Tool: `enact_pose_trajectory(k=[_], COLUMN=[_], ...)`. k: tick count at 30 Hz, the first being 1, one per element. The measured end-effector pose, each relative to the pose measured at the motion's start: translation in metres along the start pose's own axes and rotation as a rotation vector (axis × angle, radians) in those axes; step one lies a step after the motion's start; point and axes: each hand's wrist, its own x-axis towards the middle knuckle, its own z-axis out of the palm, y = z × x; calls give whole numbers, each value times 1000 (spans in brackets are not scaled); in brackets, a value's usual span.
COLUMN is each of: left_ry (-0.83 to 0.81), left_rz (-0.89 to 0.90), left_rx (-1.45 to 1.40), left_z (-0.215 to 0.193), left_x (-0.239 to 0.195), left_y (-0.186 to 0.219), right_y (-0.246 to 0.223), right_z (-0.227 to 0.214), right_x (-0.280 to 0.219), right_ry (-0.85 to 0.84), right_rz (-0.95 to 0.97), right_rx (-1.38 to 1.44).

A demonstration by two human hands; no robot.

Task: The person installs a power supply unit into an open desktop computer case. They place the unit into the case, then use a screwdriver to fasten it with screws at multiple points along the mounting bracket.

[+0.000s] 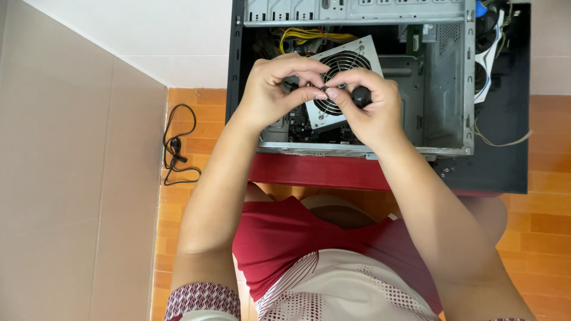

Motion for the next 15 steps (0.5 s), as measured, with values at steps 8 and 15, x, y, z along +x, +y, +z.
enact_pose_trajectory(k=[8,15], left_ry=[-38,-61], left_rz=[-88,-122], left_rx=[-70,-108], left_z=[-3,-5], left_x=[0,-3], left_y=[8,2], right_y=[-1,0], right_z=[0,0], right_x=[-2,-2], right_ry=[10,3], right_rz=[-33,-81], right_rx=[34,20])
